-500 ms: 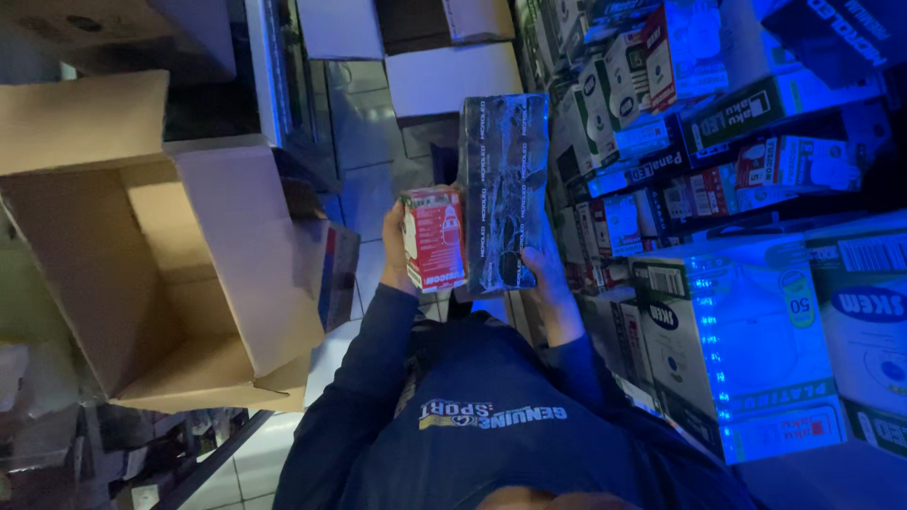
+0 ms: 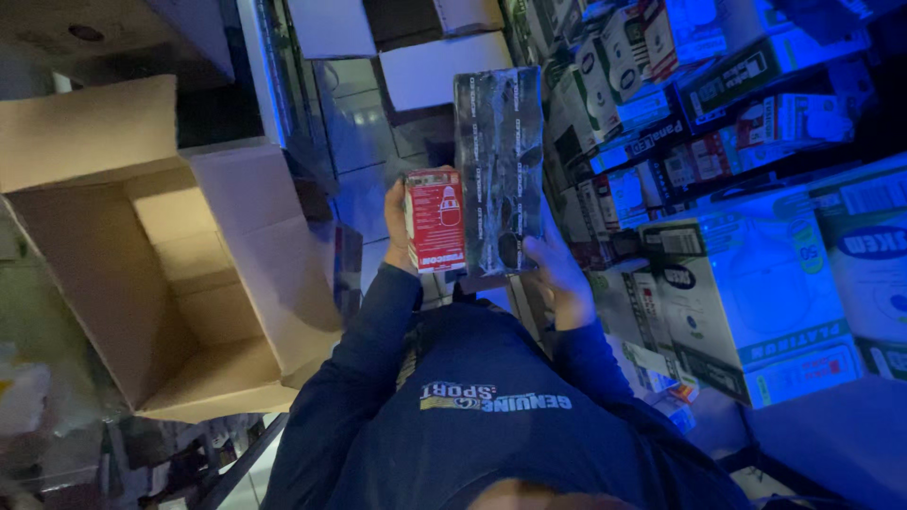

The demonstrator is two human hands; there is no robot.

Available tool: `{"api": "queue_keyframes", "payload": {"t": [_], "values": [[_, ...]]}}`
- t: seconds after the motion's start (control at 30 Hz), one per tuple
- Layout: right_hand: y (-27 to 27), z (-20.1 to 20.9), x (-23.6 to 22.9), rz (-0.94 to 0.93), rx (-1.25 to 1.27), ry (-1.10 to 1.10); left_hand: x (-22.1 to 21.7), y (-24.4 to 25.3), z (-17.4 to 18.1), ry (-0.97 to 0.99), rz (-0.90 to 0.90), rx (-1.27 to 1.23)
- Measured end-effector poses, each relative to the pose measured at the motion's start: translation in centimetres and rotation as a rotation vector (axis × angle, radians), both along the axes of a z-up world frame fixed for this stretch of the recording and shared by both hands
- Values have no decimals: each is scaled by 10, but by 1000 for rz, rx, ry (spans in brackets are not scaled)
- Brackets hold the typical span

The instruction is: The person organizes boxes of LED lightbulbs and other hardware supplies on storage shelves, moving items between levels and placing a small red box into a larger shipping carton.

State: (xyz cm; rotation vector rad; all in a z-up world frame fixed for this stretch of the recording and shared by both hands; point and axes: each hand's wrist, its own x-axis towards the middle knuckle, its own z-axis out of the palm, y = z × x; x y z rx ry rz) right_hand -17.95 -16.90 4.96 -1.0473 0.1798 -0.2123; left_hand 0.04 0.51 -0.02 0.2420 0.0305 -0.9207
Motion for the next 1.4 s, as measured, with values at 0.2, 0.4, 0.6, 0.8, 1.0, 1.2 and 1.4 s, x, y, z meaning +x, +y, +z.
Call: {"api": "queue_keyframes", "payload": {"t": [0.2,0.4,0.6,0.8,1.0,1.2,1.4], "values": [[4,-54,-13,-16,-43,10,-1,22,-2,-118,-89,-145],[19,-90,-22,-82,59,-28,2,38,10,-195,-173,-115],[40,-63,-16,-91,165,10,4,46,11,-230,-143,-126],[46,-51,-10,-112,35,-5,1,48,-2,-157,-128,-246],[45,-26,-13,-60,-67,-109,2,42,-15,-47,-123,-172],[34,-13,-24,-61,-163,-79,0,26,-5,-68,-69,-122],[10,-64,-26,-109,156,-175,-9,19,15,-191,-79,-103]]}}
